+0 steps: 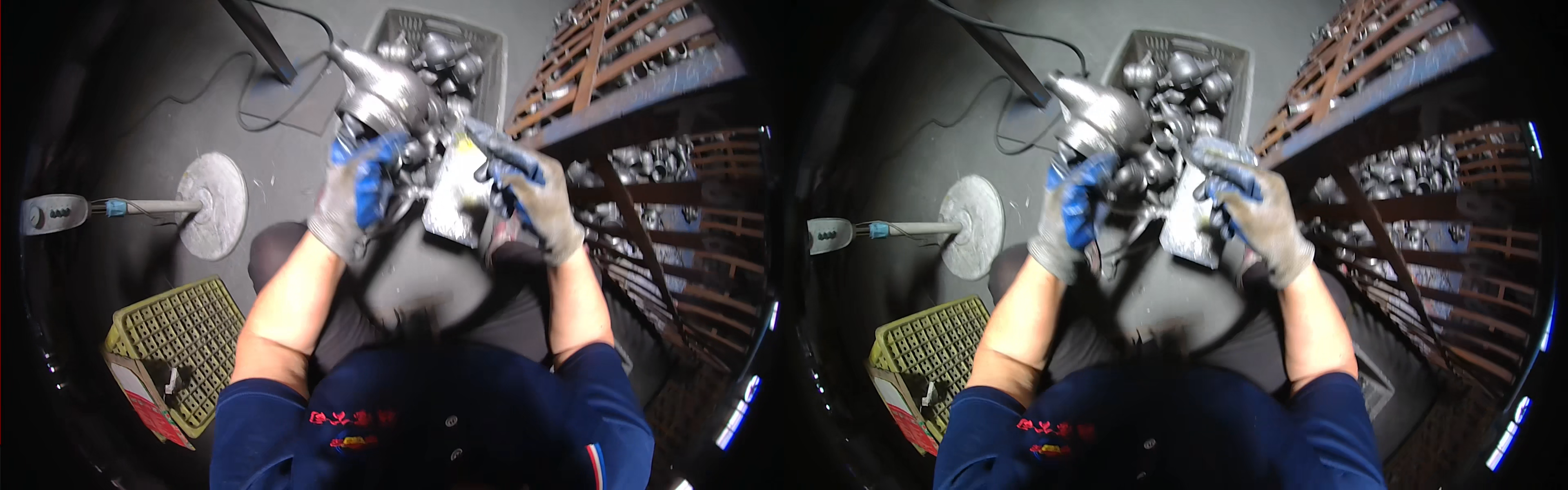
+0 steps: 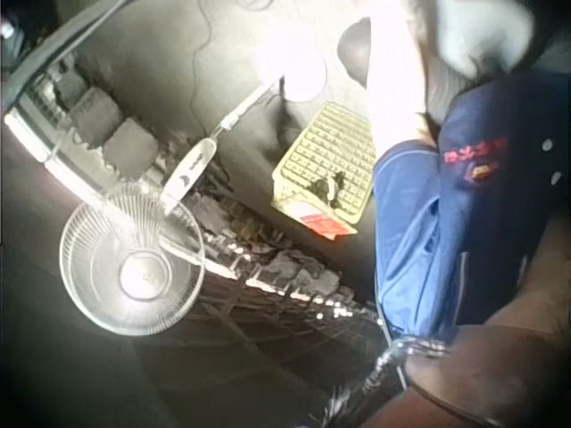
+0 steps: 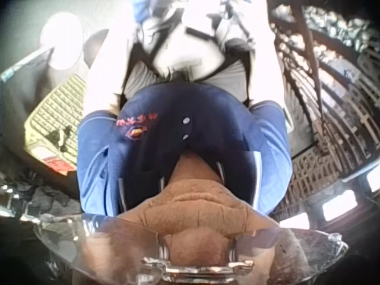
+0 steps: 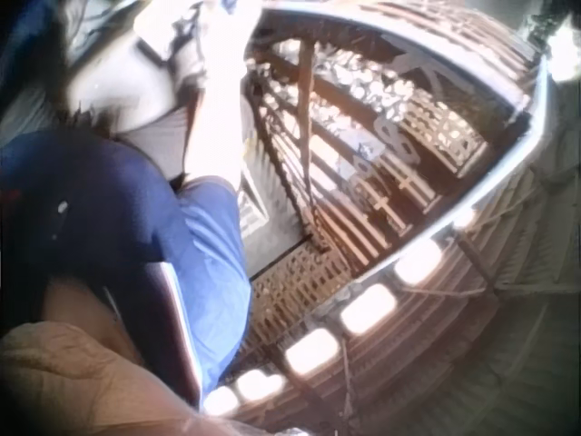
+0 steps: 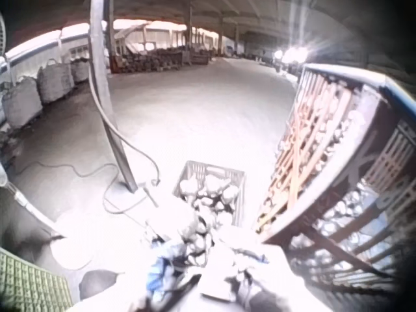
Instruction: Cleaning and deburring metal castings using a scraper or hand tool.
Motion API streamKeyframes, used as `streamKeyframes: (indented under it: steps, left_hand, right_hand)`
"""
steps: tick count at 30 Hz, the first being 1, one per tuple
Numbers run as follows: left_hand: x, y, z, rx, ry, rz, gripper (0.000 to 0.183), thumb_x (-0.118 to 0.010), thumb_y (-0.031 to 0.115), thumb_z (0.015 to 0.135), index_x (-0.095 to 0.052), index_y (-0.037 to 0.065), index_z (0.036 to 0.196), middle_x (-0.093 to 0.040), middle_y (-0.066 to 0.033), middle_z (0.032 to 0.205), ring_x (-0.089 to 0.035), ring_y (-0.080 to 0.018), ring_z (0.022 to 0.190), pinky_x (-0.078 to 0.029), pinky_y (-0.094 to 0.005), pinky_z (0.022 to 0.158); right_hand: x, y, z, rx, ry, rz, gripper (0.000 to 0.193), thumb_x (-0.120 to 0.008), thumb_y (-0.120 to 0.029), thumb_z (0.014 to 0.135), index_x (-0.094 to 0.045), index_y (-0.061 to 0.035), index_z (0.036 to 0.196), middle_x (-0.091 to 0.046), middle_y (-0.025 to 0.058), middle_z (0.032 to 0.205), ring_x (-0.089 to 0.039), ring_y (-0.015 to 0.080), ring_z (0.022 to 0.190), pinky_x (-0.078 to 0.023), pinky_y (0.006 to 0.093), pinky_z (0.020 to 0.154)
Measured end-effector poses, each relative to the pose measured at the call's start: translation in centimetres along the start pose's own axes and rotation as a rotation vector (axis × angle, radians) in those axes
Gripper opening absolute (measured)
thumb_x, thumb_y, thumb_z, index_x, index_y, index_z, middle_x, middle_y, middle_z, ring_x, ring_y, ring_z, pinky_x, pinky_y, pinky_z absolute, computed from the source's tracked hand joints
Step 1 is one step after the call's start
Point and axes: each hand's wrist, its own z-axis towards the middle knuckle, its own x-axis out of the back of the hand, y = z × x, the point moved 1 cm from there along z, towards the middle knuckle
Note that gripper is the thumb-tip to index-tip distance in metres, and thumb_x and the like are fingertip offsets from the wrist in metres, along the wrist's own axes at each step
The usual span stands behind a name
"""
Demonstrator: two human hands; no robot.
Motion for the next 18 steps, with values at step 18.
streamKeyframes:
  steps: [18]
  left_hand:
    - [1.6,-4.4,1.0,0.355,0.141,-0.601,0.024,-0.043,-0.008,0.084,-0.056,-0.001,0.103,-0.061,-0.0088,0.1,-0.059,-0.0175,0.099,-0.049,-0.0288,0.09]
  right_hand:
    - [5.2,11.6,-3.3,-0.179,0.042,-1.14,0.032,-0.06,-0.013,0.077,-0.066,-0.0182,0.109,-0.063,0.0129,0.098,-0.06,0.0313,0.092,-0.047,0.0381,0.083]
